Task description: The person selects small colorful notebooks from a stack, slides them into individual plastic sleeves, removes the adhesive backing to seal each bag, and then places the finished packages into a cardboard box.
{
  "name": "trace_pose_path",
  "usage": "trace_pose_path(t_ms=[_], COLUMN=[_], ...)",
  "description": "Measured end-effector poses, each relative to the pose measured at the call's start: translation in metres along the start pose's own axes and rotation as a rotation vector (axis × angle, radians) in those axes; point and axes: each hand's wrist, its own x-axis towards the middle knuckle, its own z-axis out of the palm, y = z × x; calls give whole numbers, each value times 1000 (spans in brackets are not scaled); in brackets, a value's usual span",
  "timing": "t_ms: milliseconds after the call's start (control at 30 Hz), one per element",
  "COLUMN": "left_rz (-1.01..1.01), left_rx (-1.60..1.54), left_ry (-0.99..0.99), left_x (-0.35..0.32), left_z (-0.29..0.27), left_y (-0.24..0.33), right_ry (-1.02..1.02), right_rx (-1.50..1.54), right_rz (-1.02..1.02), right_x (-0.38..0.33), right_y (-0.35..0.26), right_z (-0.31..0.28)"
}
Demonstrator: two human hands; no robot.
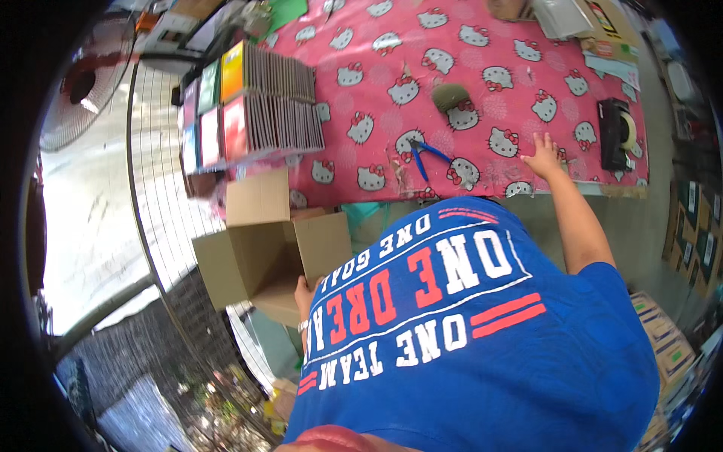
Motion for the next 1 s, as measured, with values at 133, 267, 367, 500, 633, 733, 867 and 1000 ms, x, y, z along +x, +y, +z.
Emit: trace_pose_path(t_ms=[133, 267, 367, 500, 633, 733, 867, 1000], left_rz=[340, 795, 1143, 1699, 2045, 1275, 1680, 2061], left_rx=[-25, -32, -132, -976, -970, -339, -666, -843], left_ry=[242, 309, 216, 614, 856, 1773, 1373, 856], left_x=[16, 53, 59, 13, -105, -116, -119, -113], left_z=[-34, -62, -80, -134, -186, -188, -172, -172], left_y=[42, 155, 259, 365, 467, 510, 544, 559], right_ry=[122, 470, 489, 479, 348, 319, 850, 406], right_rx=[29, 187, 290, 199, -135, 106, -138, 585], right_rz=[-48, -388, -719, -697, -887, -722, 42, -459], right_x=[-52, -33, -24, 14, 42, 78, 118, 90], right_y=[-40, -49, -158, -207, -218, -173, -54, -119], right_z=[-34, -19, -31, -32, -35, -69, -107, -84])
